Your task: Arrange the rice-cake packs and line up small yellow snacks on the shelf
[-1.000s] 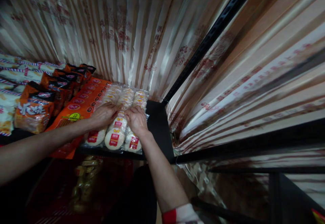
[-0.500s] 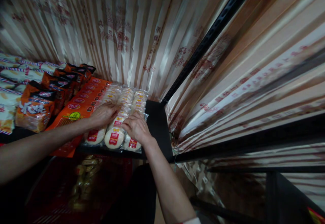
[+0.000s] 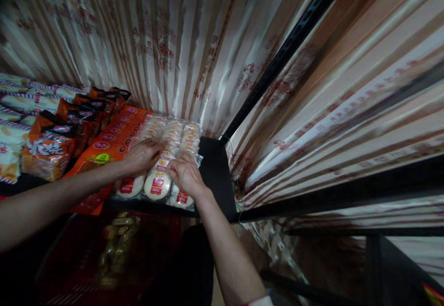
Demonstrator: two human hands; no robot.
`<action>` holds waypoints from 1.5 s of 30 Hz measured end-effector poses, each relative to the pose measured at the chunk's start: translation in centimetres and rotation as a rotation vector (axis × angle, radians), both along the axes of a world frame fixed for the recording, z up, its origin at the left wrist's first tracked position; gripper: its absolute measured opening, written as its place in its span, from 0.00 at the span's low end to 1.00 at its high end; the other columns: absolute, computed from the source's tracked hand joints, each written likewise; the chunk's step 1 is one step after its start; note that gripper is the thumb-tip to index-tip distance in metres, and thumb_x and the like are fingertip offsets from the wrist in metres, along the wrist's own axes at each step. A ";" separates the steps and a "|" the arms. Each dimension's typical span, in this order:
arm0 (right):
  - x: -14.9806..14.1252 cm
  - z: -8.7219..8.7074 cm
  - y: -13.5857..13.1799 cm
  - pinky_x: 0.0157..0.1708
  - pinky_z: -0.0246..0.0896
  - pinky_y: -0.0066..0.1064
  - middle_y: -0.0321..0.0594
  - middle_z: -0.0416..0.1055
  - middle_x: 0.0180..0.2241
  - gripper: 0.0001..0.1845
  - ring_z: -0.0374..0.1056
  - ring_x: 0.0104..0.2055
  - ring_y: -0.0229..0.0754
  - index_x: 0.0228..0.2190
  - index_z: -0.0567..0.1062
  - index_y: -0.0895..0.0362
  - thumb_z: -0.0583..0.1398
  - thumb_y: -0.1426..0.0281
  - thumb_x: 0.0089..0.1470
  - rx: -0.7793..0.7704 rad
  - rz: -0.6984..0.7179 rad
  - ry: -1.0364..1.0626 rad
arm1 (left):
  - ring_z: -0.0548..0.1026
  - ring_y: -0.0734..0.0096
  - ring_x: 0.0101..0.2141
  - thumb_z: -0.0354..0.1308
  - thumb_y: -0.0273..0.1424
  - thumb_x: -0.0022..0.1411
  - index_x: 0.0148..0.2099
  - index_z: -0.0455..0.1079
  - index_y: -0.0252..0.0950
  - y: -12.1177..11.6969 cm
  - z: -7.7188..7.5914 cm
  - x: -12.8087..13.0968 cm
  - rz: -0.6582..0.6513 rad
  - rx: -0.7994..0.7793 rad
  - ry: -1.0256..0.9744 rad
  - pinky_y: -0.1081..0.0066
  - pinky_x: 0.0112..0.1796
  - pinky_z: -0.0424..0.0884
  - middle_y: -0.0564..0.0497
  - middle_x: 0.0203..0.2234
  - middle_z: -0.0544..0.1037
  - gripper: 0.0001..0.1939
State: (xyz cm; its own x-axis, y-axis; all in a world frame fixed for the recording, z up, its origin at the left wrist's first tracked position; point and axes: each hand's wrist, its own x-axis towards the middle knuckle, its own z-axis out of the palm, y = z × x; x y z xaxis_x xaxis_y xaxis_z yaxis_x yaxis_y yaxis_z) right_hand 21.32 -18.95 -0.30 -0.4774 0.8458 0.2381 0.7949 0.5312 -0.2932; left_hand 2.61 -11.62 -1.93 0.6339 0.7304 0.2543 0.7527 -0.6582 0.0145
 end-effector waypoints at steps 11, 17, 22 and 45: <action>-0.1 -0.3 0.2 0.44 0.54 0.34 0.38 0.72 0.28 0.06 0.61 0.37 0.42 0.29 0.74 0.56 0.58 0.70 0.57 0.025 -0.039 0.007 | 0.71 0.61 0.39 0.50 0.27 0.62 0.38 0.71 0.33 -0.7 0.8 -0.3 -0.029 0.004 -0.070 0.64 0.43 0.68 0.44 0.34 0.76 0.08; 0.0 -0.5 0.3 0.43 0.54 0.34 0.38 0.72 0.28 0.07 0.61 0.37 0.42 0.30 0.75 0.56 0.58 0.69 0.57 0.057 -0.051 -0.002 | 0.70 0.63 0.40 0.50 0.27 0.63 0.36 0.72 0.33 -2.1 0.5 -1.5 -0.119 0.022 -0.147 0.64 0.44 0.67 0.44 0.34 0.75 0.09; 0.1 -0.7 0.3 0.43 0.54 0.34 0.38 0.71 0.28 0.06 0.61 0.38 0.42 0.30 0.75 0.55 0.58 0.69 0.57 0.053 -0.058 0.006 | 0.69 0.63 0.40 0.48 0.29 0.65 0.35 0.73 0.33 -3.3 0.3 -2.1 -0.147 -0.002 -0.145 0.64 0.42 0.68 0.44 0.33 0.73 0.12; 0.1 -1.1 0.3 0.44 0.54 0.34 0.39 0.72 0.29 0.09 0.63 0.40 0.43 0.29 0.74 0.55 0.58 0.65 0.57 0.057 -0.144 0.035 | 0.69 0.62 0.37 0.48 0.28 0.64 0.34 0.69 0.32 -3.5 -0.2 -1.5 -0.077 0.073 -0.078 0.64 0.39 0.68 0.43 0.33 0.73 0.10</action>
